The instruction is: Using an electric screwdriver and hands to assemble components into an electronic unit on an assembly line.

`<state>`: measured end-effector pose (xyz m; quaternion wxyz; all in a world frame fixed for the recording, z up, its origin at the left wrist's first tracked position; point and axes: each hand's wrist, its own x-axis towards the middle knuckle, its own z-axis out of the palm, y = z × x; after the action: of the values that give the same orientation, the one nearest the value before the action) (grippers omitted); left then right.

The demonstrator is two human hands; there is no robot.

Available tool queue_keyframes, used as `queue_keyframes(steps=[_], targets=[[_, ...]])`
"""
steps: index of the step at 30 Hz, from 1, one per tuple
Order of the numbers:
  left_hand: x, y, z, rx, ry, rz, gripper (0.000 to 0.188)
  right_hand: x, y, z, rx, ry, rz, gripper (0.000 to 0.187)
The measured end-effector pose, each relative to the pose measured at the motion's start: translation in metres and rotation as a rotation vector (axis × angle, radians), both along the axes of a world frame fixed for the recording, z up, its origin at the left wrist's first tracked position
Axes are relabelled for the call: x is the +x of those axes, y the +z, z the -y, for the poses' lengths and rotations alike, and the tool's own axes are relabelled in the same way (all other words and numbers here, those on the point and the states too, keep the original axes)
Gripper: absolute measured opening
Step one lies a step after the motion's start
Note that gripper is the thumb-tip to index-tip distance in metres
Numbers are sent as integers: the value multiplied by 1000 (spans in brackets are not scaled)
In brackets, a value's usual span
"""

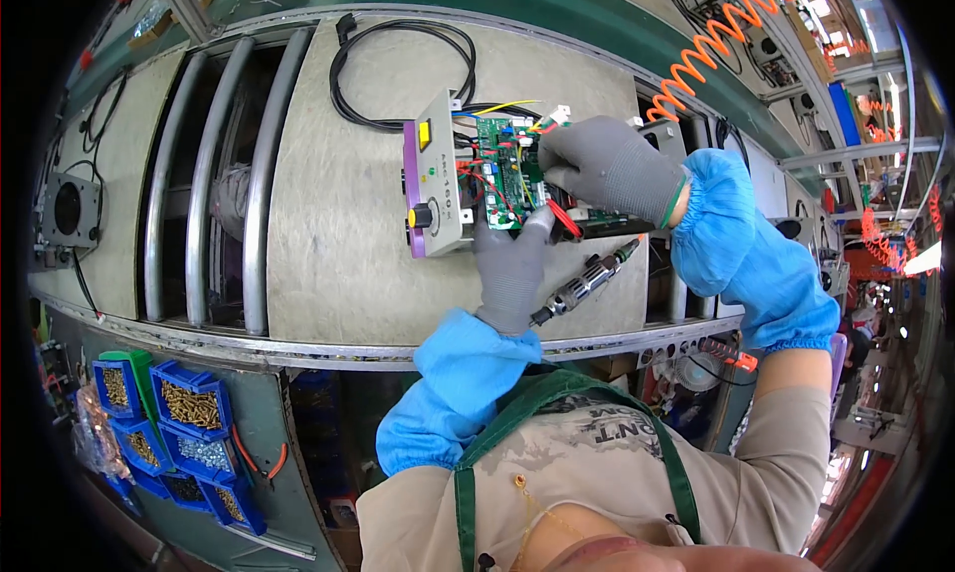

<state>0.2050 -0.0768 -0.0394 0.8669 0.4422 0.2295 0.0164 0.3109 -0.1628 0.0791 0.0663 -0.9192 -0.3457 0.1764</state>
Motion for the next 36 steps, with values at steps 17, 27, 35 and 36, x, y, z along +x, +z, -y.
queue_keyframes(steps=[17,27,35,36], targets=[[-125,-49,17,1027,-663,200,46,-121,-162,151,-372,-46,22,49],[-142,-34,12,1589,-833,345,23,-182,-123,151,194,-209,-1198,70],[-144,-22,-9,1679,-636,504,28,-216,-120,106,806,-585,-1747,77],[-150,-29,-19,1684,-615,481,28,-218,-120,96,782,-566,-1754,77]])
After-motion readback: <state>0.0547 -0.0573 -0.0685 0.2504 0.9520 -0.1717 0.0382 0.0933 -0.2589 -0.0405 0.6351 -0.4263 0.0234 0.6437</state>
